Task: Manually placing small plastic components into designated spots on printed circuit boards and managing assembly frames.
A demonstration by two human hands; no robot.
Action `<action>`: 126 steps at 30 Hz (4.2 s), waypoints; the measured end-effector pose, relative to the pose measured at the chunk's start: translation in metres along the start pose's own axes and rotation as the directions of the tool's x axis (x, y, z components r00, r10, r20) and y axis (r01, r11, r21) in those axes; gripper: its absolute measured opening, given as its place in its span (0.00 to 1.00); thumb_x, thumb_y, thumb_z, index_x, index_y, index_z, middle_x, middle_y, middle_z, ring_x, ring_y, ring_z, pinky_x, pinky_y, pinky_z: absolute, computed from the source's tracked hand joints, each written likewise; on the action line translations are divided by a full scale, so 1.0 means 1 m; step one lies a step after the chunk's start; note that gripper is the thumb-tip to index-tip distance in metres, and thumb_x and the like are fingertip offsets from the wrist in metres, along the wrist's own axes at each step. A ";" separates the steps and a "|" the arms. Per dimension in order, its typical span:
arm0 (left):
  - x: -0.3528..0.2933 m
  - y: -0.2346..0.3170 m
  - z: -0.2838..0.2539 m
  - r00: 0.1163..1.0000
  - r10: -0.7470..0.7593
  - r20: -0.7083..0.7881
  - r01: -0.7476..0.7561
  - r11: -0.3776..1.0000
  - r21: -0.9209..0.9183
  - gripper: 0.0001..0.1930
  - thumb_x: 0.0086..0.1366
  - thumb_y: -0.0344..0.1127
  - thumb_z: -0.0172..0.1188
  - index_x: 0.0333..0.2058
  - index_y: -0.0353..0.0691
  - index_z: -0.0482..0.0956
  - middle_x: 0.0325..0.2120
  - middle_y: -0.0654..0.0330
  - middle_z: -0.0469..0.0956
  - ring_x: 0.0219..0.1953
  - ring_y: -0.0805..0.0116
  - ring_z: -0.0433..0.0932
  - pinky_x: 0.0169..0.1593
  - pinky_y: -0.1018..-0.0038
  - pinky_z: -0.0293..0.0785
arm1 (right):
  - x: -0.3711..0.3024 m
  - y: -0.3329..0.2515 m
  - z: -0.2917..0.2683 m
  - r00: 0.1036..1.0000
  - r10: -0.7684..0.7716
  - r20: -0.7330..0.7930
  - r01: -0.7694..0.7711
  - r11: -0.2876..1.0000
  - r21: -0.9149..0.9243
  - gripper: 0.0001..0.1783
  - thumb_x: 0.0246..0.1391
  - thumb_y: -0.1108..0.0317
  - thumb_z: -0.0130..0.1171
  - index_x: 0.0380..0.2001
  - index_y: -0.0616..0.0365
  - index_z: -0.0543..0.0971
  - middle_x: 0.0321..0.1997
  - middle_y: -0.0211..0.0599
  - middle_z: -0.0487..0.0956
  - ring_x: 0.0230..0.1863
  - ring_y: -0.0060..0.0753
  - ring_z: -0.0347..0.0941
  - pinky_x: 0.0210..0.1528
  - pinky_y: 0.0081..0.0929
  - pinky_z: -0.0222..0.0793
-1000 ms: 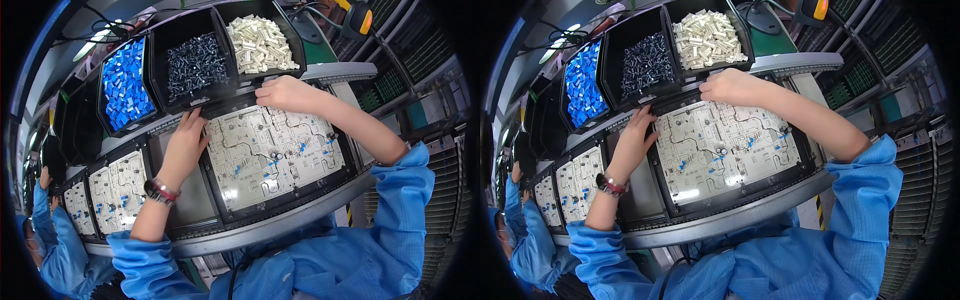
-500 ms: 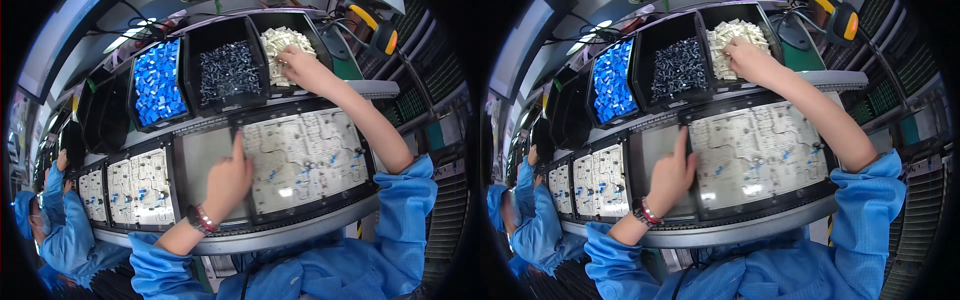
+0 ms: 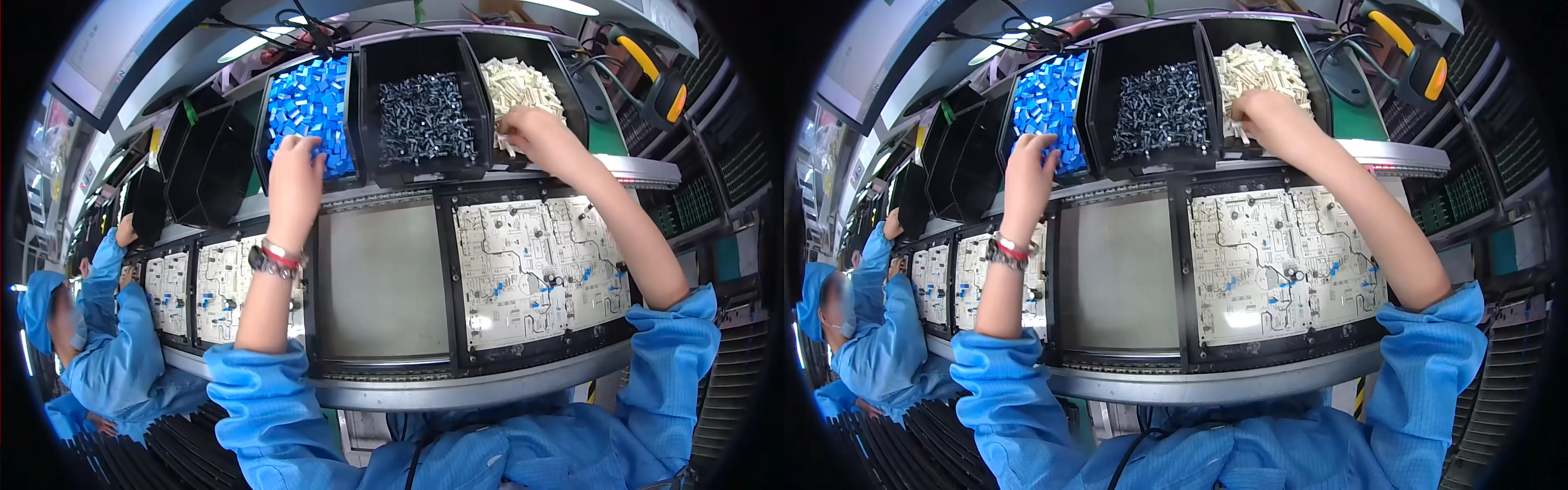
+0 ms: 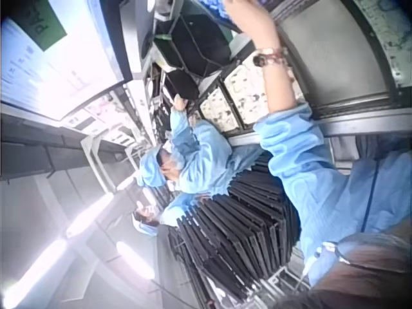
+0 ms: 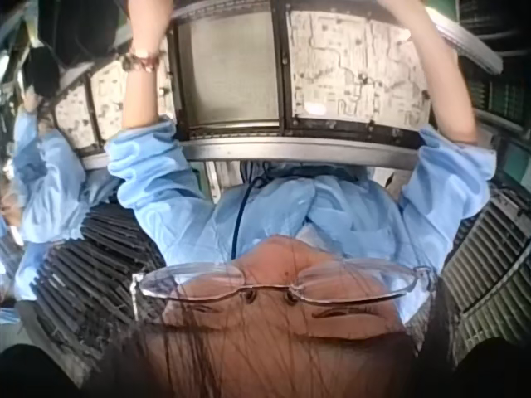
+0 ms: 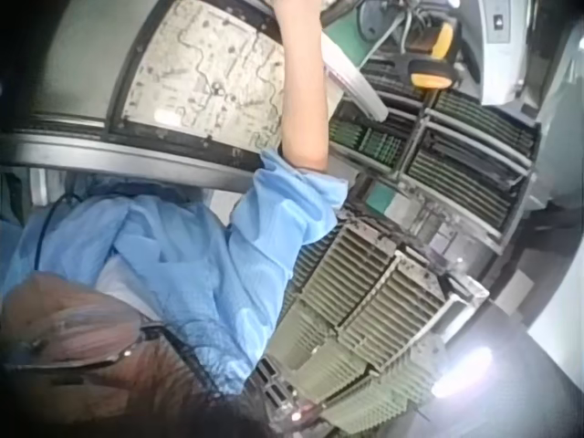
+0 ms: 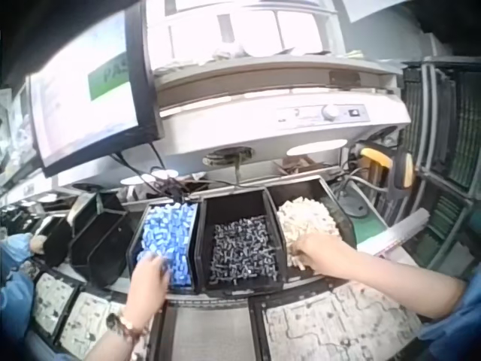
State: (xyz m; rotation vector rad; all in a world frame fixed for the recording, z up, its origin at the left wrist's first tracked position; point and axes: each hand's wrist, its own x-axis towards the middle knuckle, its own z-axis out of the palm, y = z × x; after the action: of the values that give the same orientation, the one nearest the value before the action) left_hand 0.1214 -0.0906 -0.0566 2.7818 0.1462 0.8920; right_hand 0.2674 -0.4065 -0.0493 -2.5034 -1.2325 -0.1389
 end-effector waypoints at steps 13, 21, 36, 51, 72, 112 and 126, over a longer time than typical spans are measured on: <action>0.017 -0.021 0.010 0.944 -0.324 -0.056 0.302 0.921 -0.247 0.09 0.48 0.32 0.62 0.31 0.39 0.81 0.18 0.65 0.77 0.22 0.78 0.75 0.29 0.80 0.70 | -0.080 -0.024 -0.020 0.917 0.367 0.153 -0.388 0.742 0.547 0.09 0.49 0.80 0.54 0.35 0.63 0.78 0.34 0.34 0.76 0.37 0.21 0.73 0.37 0.18 0.70; 0.008 0.007 -0.020 0.836 -0.428 0.342 0.357 -0.048 -0.933 0.13 0.61 0.28 0.56 0.45 0.32 0.74 0.38 0.57 0.74 0.40 0.67 0.76 0.45 0.78 0.76 | -0.147 -0.010 0.014 0.991 -0.001 0.137 -0.068 0.864 0.498 0.12 0.43 0.82 0.58 0.34 0.61 0.78 0.41 0.35 0.76 0.41 0.29 0.73 0.44 0.22 0.70; -0.075 0.125 0.006 0.730 -0.075 0.679 0.681 0.165 -0.714 0.12 0.60 0.24 0.56 0.43 0.32 0.77 0.32 0.59 0.80 0.34 0.74 0.79 0.42 0.80 0.74 | -0.153 -0.026 0.020 0.993 0.047 0.105 -0.088 0.898 0.431 0.15 0.41 0.80 0.61 0.36 0.60 0.74 0.38 0.36 0.76 0.39 0.31 0.73 0.44 0.24 0.70; -0.105 0.149 0.036 0.851 0.256 0.458 0.113 0.764 -0.635 0.08 0.55 0.24 0.59 0.35 0.36 0.80 0.28 0.56 0.74 0.29 0.61 0.75 0.33 0.72 0.71 | -0.133 -0.037 -0.004 0.984 -0.073 0.163 0.018 0.949 0.314 0.05 0.47 0.75 0.60 0.29 0.62 0.77 0.45 0.43 0.76 0.42 0.43 0.74 0.45 0.31 0.71; -0.098 0.149 0.031 0.821 0.300 0.486 0.050 0.810 -0.584 0.06 0.54 0.26 0.58 0.32 0.36 0.78 0.29 0.54 0.73 0.30 0.53 0.75 0.35 0.65 0.73 | 0.055 -0.104 0.011 0.903 -0.397 -0.164 0.403 0.915 0.003 0.07 0.47 0.73 0.52 0.27 0.64 0.78 0.30 0.42 0.77 0.36 0.45 0.75 0.35 0.34 0.72; 0.008 -0.006 0.011 0.992 0.077 -0.099 -0.051 0.970 0.237 0.10 0.54 0.25 0.55 0.37 0.37 0.79 0.31 0.54 0.75 0.37 0.56 0.74 0.43 0.64 0.71 | 0.043 -0.039 0.026 0.941 -0.324 -0.100 0.297 0.931 -0.213 0.05 0.46 0.77 0.51 0.26 0.62 0.76 0.33 0.42 0.72 0.36 0.46 0.73 0.40 0.35 0.70; 0.020 0.001 -0.012 0.984 -0.135 -0.119 0.153 0.975 0.159 0.10 0.56 0.29 0.55 0.37 0.45 0.79 0.27 0.52 0.79 0.30 0.54 0.79 0.33 0.65 0.75 | -0.082 -0.081 0.008 0.949 -0.303 0.088 0.217 0.831 0.513 0.06 0.45 0.80 0.55 0.29 0.62 0.71 0.31 0.34 0.72 0.31 0.30 0.73 0.33 0.24 0.70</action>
State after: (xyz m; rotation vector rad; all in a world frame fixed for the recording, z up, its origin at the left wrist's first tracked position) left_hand 0.1304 -0.0861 -0.0357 2.8292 0.4548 1.0363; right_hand 0.1524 -0.4195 -0.0545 -1.9213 -1.4553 0.2973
